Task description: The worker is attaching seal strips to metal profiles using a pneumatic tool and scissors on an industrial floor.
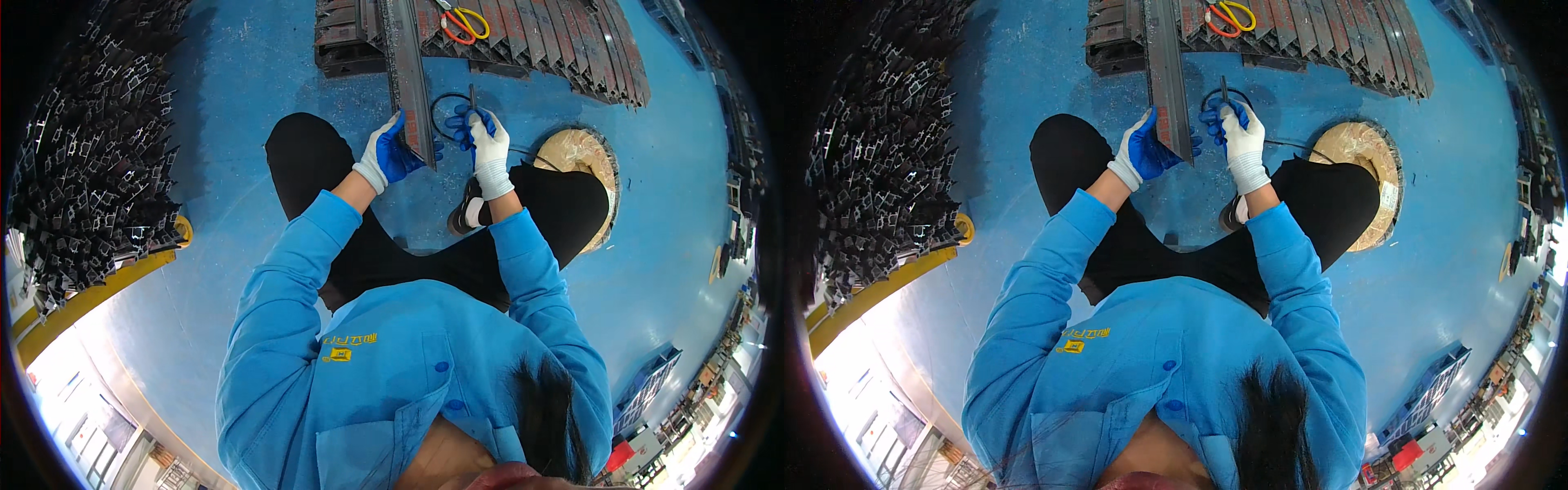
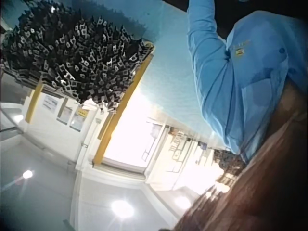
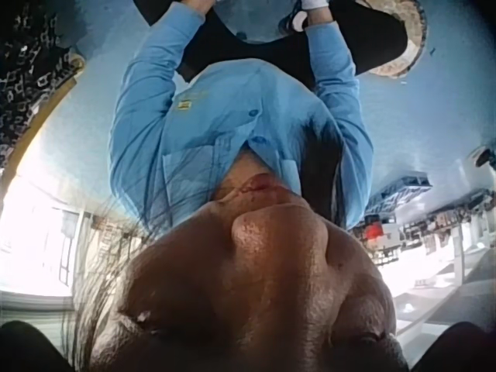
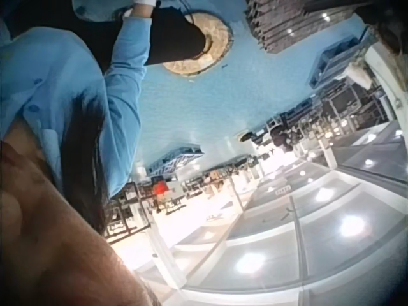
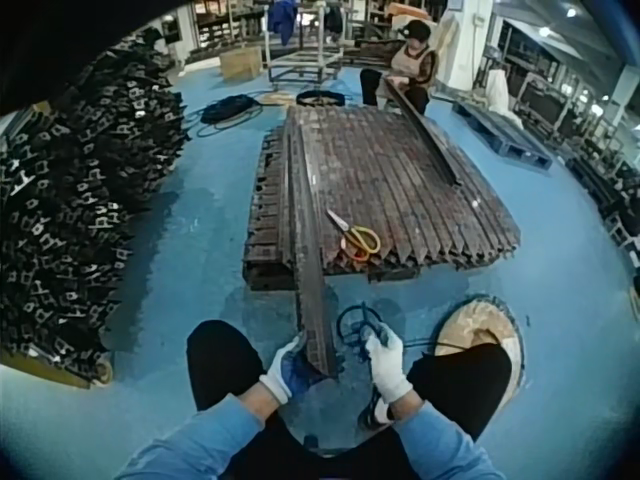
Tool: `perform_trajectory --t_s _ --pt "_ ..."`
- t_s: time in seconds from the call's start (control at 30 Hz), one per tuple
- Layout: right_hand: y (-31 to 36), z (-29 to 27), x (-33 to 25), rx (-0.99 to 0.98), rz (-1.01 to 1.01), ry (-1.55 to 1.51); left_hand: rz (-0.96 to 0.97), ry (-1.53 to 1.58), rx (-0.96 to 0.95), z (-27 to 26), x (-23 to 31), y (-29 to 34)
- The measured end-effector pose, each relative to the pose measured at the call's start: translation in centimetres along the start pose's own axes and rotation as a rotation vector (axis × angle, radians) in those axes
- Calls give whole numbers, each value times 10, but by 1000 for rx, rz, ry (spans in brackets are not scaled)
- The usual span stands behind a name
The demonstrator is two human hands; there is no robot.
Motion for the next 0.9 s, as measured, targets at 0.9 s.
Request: perform_trajectory --t_s 0.9 --pt "20 1 -28 159 -266 560 18 -57 -10 -11 -2 -3"
Point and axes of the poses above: each hand's wrist, its own y-axis away from the middle knuckle, its own z-axis out of the palm, x = y × z, the point moved 3 cm from there along -y, towards the middle knuckle, and after that the axes turned 7 degrees about x, right-handed, at the moved point
